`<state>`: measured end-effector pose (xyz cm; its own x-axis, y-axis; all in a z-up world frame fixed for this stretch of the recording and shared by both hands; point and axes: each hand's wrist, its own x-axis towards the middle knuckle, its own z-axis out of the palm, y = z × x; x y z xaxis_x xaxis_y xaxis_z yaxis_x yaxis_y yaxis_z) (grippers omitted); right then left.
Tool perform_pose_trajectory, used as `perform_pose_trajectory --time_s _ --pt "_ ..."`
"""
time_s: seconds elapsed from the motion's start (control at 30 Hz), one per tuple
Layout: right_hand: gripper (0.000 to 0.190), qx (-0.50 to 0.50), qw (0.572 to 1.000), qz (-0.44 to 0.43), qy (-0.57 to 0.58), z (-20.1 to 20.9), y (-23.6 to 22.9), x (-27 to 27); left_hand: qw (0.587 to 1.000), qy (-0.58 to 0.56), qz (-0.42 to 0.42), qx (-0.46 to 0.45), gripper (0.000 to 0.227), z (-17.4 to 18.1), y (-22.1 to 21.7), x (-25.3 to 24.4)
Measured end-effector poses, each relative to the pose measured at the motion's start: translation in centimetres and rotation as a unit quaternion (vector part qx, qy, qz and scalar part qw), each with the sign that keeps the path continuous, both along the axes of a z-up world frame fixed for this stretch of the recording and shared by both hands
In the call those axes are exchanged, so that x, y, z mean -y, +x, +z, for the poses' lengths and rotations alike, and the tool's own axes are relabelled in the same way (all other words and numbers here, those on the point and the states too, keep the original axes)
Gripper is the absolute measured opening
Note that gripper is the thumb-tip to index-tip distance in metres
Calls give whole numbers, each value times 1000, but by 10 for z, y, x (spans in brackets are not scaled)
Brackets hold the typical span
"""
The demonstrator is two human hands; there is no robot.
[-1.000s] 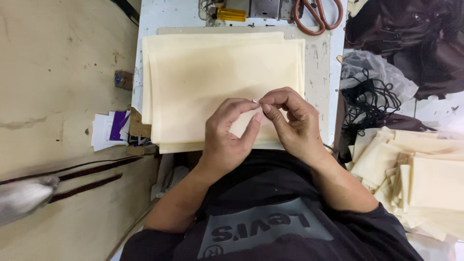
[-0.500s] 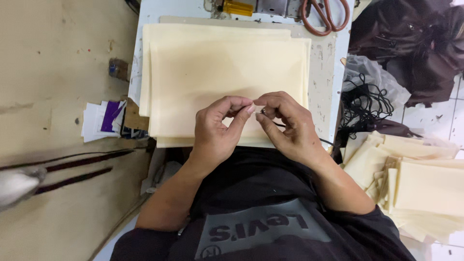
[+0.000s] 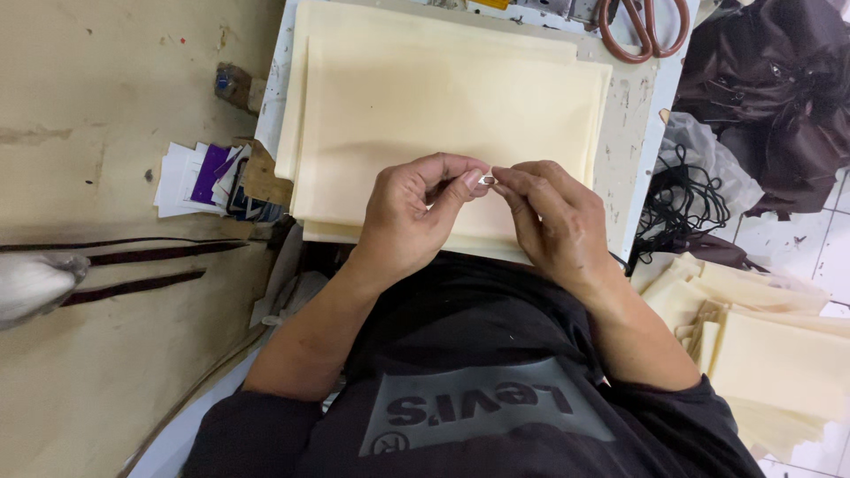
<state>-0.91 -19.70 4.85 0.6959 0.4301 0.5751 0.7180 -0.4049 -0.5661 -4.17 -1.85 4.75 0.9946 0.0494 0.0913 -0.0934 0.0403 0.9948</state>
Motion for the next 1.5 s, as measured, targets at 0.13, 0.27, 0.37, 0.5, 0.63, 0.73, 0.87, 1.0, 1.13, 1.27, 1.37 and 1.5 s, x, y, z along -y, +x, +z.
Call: perform_pose_trajectory --time_s 0.13,0.27,0.37,0.5,0.63,0.73,0.87,1.0,1.13,1.27,1.37,1.5 --pt "7 -30 999 -2 36 -3 -1 1 1000 19 -6 16 14 -2 -1 0" --pt "6 -58 997 12 43 2 -3 3 998 41 13 48 12 -1 -1 5" --pt "8 -110 992 28 55 2 -4 2 995 65 36 74 12 3 -4 5" --pt "4 -179 983 10 41 -8 -4 10 969 184 89 136 17 -17 -11 -10" --pt "2 -208 976 17 65 -14 1 21 856 450 225 120 24 -12 -37 -89" --pt "5 -239 969 -4 67 -21 5 20 844 483 230 14 37 -17 -61 -122" --pt "4 -272 959 -7 78 -21 5 9 921 317 216 -59 39 -34 -76 -124" --pt "4 -258 964 -2 69 -18 4 6 953 240 169 -76 52 -37 -84 -135" --pt "5 -264 961 -26 77 -30 8 20 951 278 126 -55 47 -38 -90 -148" --pt "6 -270 956 -22 109 -32 11 24 953 274 126 -37 20 -33 -81 -150" --pt "6 -264 956 -21 128 -33 11 27 954 254 158 15 7 25 -61 -160" --pt "8 -288 947 -37 137 0 9 22 672 586 301 338 29 63 -38 -270"
